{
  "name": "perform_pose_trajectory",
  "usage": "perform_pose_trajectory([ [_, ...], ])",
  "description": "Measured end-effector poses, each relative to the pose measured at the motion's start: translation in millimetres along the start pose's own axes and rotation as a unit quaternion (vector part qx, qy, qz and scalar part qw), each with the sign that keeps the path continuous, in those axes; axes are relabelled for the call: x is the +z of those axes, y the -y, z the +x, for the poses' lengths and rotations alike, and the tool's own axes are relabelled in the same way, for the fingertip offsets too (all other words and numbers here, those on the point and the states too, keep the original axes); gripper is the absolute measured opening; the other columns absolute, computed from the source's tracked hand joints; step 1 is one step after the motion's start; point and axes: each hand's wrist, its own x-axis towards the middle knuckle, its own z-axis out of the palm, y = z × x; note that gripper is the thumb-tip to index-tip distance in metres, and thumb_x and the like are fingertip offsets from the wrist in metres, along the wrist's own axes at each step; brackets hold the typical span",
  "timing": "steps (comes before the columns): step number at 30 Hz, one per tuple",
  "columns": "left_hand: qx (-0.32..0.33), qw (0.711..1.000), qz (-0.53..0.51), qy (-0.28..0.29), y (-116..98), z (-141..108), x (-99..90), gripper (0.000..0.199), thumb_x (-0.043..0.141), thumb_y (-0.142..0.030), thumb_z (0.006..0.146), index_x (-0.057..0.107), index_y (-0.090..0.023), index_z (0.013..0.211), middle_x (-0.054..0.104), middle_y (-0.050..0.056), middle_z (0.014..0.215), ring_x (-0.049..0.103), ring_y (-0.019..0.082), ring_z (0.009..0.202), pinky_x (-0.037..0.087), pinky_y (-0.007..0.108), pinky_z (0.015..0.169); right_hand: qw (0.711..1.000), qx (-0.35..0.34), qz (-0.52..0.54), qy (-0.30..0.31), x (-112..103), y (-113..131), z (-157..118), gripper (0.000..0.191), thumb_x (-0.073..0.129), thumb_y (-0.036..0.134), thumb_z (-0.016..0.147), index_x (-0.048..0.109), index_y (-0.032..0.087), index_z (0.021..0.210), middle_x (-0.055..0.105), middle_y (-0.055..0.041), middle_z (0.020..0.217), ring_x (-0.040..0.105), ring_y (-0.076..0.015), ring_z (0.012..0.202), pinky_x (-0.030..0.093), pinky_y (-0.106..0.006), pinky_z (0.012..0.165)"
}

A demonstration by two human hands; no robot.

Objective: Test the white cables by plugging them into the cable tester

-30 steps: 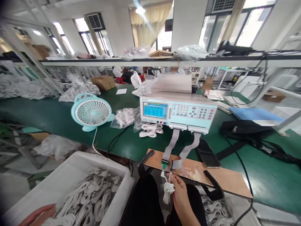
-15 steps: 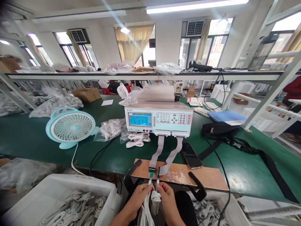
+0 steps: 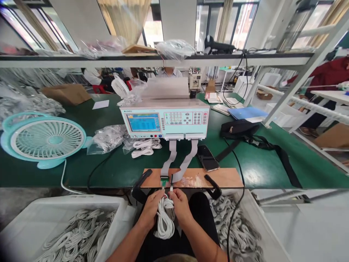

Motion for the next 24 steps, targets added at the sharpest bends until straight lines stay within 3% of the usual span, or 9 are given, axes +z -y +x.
perform_pose_trajectory([
  [9,-0.046,0.996,-0.082,-0.011,7,-16,0.8,0.027,0.065,-0.039,0.067,0.054,-0.015,0.061,0.049,-0.006,0.054,0.043,0.007,0.051,0.033,0.018,0.050,0.996,-0.018,-0.084,-0.018,-1,-1,-7,0.025,0.058,0.041,0.074,0.051,0.018,0.064,0.043,0.0058,0.057,0.036,-0.0093,0.052,0.030,-0.022,0.051],
  [18,-0.067,0.995,-0.051,0.045,3,5,0.2,0.028,0.064,-0.041,0.068,0.059,-0.013,0.066,0.053,-0.003,0.058,0.046,0.009,0.053,0.035,0.020,0.052,0.996,0.007,-0.088,-0.014,5,8,-4,0.023,0.056,0.039,0.074,0.052,0.018,0.067,0.047,0.0039,0.061,0.039,-0.0109,0.057,0.033,-0.024,0.056],
  [24,-0.057,0.996,-0.005,0.072,-4,4,-2.2,0.030,0.062,-0.042,0.070,0.057,-0.013,0.062,0.049,-0.004,0.055,0.042,0.008,0.052,0.032,0.019,0.051,0.994,-0.010,-0.105,-0.007,4,10,-4,0.024,0.054,0.040,0.076,0.048,0.019,0.067,0.043,0.0047,0.062,0.038,-0.0107,0.059,0.034,-0.023,0.057],
])
